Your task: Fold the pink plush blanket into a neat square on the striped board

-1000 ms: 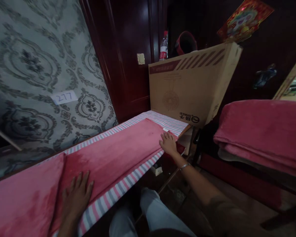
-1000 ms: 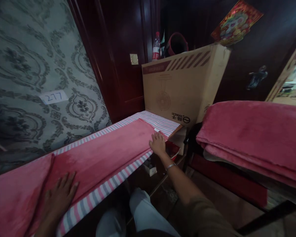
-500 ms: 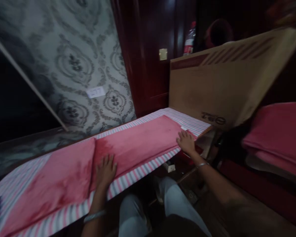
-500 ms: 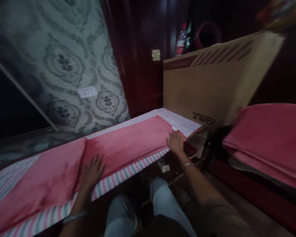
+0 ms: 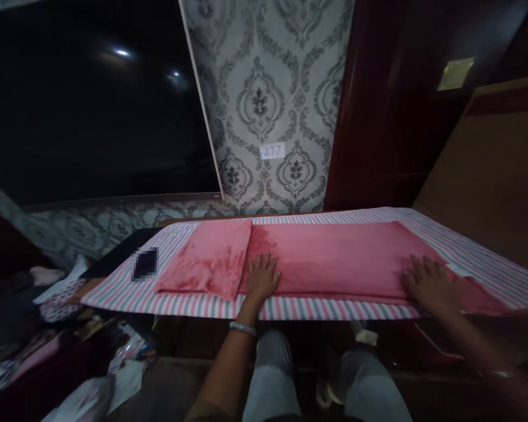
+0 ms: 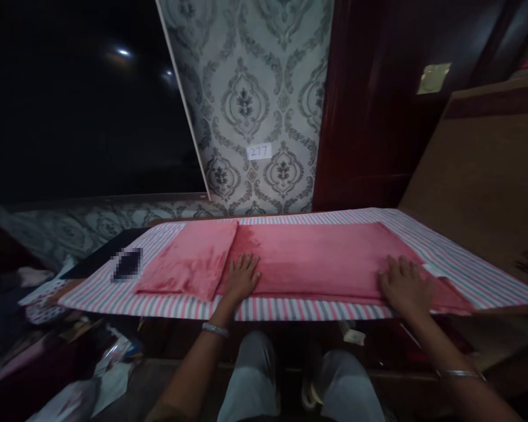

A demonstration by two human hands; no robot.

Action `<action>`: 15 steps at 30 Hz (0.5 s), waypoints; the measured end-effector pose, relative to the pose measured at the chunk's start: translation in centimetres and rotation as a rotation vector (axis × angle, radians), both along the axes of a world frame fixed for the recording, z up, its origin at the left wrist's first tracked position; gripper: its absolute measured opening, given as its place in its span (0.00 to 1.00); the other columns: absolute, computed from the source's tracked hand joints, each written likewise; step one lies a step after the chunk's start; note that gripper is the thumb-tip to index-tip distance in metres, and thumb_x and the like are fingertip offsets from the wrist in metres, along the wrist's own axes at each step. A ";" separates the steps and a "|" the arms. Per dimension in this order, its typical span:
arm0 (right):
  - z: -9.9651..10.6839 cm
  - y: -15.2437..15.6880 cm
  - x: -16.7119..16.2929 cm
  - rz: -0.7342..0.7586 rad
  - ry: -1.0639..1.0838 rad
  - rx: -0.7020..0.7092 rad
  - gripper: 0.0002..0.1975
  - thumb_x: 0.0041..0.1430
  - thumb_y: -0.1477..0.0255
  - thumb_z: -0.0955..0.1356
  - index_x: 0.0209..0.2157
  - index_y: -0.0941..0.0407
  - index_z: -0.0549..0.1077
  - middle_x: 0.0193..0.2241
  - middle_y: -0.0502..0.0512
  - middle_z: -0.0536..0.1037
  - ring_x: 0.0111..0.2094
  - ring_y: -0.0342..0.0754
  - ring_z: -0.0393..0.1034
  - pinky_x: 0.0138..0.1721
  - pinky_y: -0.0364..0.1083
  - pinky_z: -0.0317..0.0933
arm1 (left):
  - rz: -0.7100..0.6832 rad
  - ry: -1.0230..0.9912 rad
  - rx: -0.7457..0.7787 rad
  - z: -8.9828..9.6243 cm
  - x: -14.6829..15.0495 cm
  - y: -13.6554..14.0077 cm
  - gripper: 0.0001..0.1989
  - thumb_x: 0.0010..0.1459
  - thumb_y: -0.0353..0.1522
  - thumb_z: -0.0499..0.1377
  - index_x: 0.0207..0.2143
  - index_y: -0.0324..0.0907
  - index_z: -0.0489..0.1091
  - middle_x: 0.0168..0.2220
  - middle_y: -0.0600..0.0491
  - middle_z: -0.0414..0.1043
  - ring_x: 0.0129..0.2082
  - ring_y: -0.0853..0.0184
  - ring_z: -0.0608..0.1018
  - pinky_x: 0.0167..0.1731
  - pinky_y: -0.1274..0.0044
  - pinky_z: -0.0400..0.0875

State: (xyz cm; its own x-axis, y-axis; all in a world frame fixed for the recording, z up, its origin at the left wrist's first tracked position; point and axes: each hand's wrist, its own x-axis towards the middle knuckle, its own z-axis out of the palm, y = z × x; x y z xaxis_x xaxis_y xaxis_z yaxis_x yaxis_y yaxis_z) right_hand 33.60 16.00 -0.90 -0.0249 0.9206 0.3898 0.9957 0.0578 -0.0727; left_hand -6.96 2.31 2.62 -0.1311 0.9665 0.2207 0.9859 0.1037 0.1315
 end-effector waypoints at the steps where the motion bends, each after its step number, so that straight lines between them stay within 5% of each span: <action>1: 0.5 0.1 -2.1 0.043 0.009 -0.017 0.33 0.68 0.63 0.47 0.64 0.63 0.61 0.66 0.72 0.57 0.65 0.65 0.52 0.55 0.67 0.55 | -0.004 0.003 -0.001 -0.2 0.0 0.0 0.26 0.66 0.39 0.50 0.66 0.47 0.57 0.69 0.48 0.52 0.69 0.51 0.52 0.65 0.49 0.47; 7: -0.7 -0.3 -12.5 0.387 -0.056 -0.108 0.30 0.67 0.61 0.51 0.66 0.53 0.58 0.68 0.61 0.56 0.67 0.59 0.50 0.58 0.66 0.55 | -0.082 -0.038 0.017 0.4 -0.2 -0.8 0.23 0.66 0.35 0.49 0.63 0.46 0.61 0.67 0.47 0.56 0.68 0.57 0.55 0.65 0.52 0.48; 10: -2.4 -0.3 -13.0 0.443 -0.087 -0.104 0.30 0.66 0.60 0.52 0.66 0.50 0.59 0.67 0.59 0.58 0.67 0.60 0.51 0.57 0.65 0.56 | -0.070 -0.031 0.096 2.0 -1.2 -2.4 0.21 0.64 0.33 0.52 0.59 0.45 0.65 0.65 0.47 0.60 0.67 0.58 0.57 0.66 0.54 0.45; 15: -3.2 0.0 -12.0 0.443 -0.081 -0.079 0.31 0.64 0.59 0.51 0.66 0.51 0.60 0.67 0.57 0.57 0.66 0.61 0.52 0.57 0.65 0.57 | 0.238 0.105 0.130 3.6 -4.0 -5.7 0.28 0.57 0.37 0.61 0.58 0.37 0.63 0.61 0.37 0.61 0.61 0.48 0.63 0.60 0.52 0.55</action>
State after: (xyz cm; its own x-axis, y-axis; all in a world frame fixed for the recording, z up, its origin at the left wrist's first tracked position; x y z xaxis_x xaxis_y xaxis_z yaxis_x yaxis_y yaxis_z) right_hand 21.59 16.03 -4.14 -0.4502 0.8411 0.2997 0.8790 0.4765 -0.0167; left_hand -10.92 -3.41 6.25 -0.3206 0.8739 0.3653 0.9448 0.3226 0.0574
